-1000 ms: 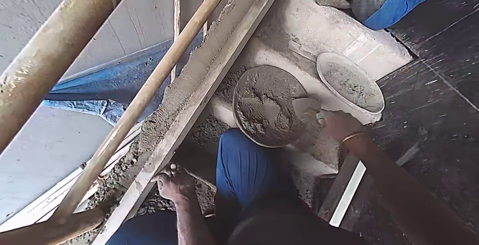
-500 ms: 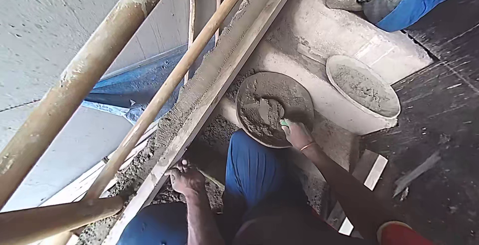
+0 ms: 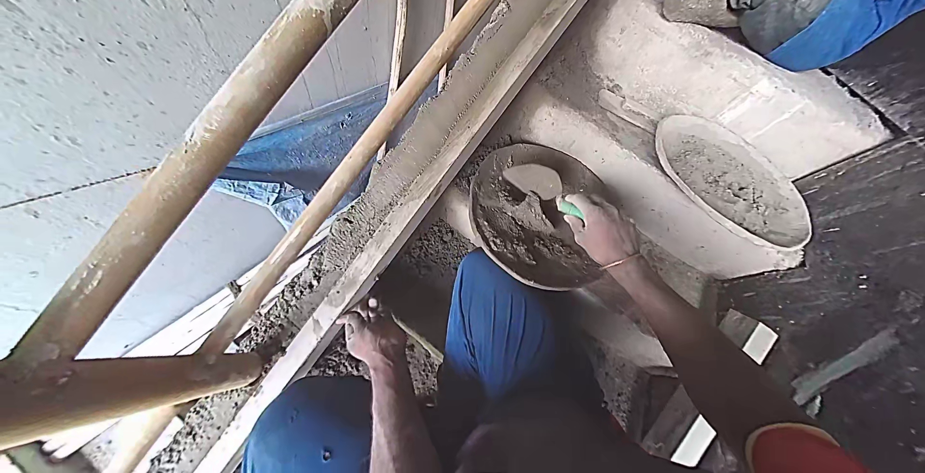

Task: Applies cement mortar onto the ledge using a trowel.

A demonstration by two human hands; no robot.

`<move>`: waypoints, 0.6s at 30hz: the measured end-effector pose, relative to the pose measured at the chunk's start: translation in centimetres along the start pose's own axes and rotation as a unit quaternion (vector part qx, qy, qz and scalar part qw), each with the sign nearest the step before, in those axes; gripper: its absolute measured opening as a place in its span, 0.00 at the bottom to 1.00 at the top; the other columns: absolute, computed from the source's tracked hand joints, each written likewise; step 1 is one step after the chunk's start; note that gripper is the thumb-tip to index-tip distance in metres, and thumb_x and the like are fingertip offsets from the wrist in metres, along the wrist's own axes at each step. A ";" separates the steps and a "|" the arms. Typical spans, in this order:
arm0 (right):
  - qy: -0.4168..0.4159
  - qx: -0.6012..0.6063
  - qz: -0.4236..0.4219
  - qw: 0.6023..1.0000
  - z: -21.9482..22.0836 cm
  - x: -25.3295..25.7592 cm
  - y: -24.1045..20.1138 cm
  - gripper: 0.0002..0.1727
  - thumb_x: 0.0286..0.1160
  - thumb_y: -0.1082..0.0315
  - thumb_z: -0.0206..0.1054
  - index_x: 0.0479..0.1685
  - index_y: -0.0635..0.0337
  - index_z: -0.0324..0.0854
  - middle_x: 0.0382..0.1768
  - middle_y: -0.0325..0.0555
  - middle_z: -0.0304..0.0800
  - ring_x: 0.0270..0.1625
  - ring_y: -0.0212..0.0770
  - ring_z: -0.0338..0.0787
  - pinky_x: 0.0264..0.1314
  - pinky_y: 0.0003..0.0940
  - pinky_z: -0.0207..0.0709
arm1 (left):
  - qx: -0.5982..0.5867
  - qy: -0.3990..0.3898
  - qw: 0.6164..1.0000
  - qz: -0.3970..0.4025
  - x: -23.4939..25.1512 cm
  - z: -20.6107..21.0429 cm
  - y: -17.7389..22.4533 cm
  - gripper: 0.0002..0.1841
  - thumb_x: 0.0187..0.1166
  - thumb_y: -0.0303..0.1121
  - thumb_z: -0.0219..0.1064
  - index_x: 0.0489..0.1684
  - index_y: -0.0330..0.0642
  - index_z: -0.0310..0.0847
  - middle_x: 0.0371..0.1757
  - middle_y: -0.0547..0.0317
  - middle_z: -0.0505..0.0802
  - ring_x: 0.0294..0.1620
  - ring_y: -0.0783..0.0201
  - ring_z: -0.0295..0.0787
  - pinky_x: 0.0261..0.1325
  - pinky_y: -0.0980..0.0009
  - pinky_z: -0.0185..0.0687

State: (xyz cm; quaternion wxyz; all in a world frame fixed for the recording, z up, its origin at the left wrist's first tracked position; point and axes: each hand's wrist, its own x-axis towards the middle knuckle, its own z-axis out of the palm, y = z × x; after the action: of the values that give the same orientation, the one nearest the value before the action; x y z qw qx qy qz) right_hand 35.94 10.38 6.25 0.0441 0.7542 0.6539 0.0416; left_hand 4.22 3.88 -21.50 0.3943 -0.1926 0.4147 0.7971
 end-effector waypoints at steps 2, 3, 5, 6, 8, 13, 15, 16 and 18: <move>0.063 0.027 -0.033 0.997 -1.4 0.2 -0.5 0.22 0.84 0.52 0.66 0.74 0.42 0.83 0.60 0.52 0.92 0.59 0.59 0.92 0.57 0.64 0.84 | 0.010 -0.002 1.000 -0.001 -0.1 -0.1 0.2 0.14 0.96 0.45 0.42 0.53 0.49 0.71 0.34 0.67 0.86 0.31 0.74 0.86 0.36 0.77 0.85; 0.073 0.043 -0.056 0.995 -1.8 0.2 -0.7 0.22 0.85 0.53 0.65 0.75 0.45 0.83 0.56 0.54 0.94 0.56 0.59 0.94 0.56 0.63 0.85 | 0.010 -0.003 1.000 -0.001 -0.1 -0.1 0.2 0.14 0.96 0.45 0.43 0.54 0.49 0.71 0.35 0.67 0.86 0.32 0.74 0.87 0.37 0.77 0.85; 0.019 0.069 -0.104 0.992 -1.7 0.2 -0.3 0.24 0.89 0.55 0.59 0.80 0.46 0.80 0.52 0.53 0.96 0.53 0.57 0.95 0.60 0.61 0.85 | 0.004 -0.005 1.000 -0.001 -0.1 -0.1 0.1 0.14 0.96 0.44 0.43 0.55 0.48 0.71 0.36 0.66 0.87 0.33 0.73 0.88 0.39 0.76 0.86; -0.054 0.071 -0.116 0.989 -1.2 0.0 0.1 0.24 0.91 0.56 0.55 0.82 0.46 0.77 0.56 0.53 0.95 0.59 0.55 0.94 0.66 0.59 0.83 | 0.004 -0.006 1.000 -0.002 0.1 -0.1 0.2 0.14 0.96 0.44 0.43 0.55 0.48 0.71 0.37 0.65 0.87 0.34 0.73 0.88 0.39 0.76 0.86; -0.192 0.019 -0.112 0.975 -0.1 -0.5 1.5 0.24 0.91 0.58 0.52 0.81 0.50 0.77 0.64 0.55 0.90 0.69 0.56 0.88 0.75 0.58 0.76 | 0.007 -0.002 1.000 -0.005 0.1 -0.3 0.2 0.14 0.96 0.44 0.43 0.53 0.48 0.70 0.35 0.66 0.87 0.32 0.73 0.88 0.38 0.76 0.87; -0.258 -0.081 -0.017 0.963 -4.2 -0.6 7.3 0.23 0.89 0.52 0.57 0.78 0.45 0.81 0.66 0.56 0.90 0.69 0.61 0.87 0.70 0.66 0.77 | 0.021 -0.008 1.000 -0.002 0.5 -0.4 0.3 0.15 0.97 0.44 0.42 0.49 0.48 0.71 0.32 0.66 0.87 0.31 0.72 0.87 0.37 0.75 0.86; -0.241 -0.086 -0.008 0.967 -5.7 -0.5 10.2 0.21 0.88 0.53 0.59 0.73 0.46 0.84 0.62 0.57 0.91 0.67 0.62 0.88 0.69 0.67 0.77 | 0.022 -0.011 1.000 -0.001 0.4 -0.5 0.1 0.16 0.97 0.44 0.41 0.48 0.48 0.72 0.31 0.66 0.87 0.30 0.72 0.87 0.37 0.75 0.86; -0.235 -0.094 -0.006 0.967 -5.7 -0.5 11.3 0.20 0.87 0.52 0.59 0.68 0.48 0.86 0.60 0.57 0.92 0.65 0.62 0.89 0.68 0.67 0.78 | 0.022 -0.011 1.000 0.002 0.4 -0.5 0.2 0.16 0.97 0.44 0.41 0.49 0.47 0.72 0.31 0.66 0.87 0.30 0.72 0.88 0.37 0.75 0.87; -0.249 -0.104 0.002 0.963 -4.6 -0.8 11.5 0.20 0.87 0.52 0.60 0.67 0.50 0.87 0.61 0.59 0.91 0.66 0.63 0.89 0.68 0.68 0.78 | 0.025 -0.013 1.000 0.004 0.3 -0.6 0.3 0.16 0.97 0.43 0.41 0.49 0.45 0.72 0.31 0.64 0.88 0.30 0.72 0.88 0.36 0.75 0.87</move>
State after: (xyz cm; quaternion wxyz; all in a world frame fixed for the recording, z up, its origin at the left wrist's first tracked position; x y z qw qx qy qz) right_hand 46.61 8.02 12.20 0.2839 0.7335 0.6125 -0.0795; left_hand 3.83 3.48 -21.89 0.4006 -0.1709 0.4302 0.7907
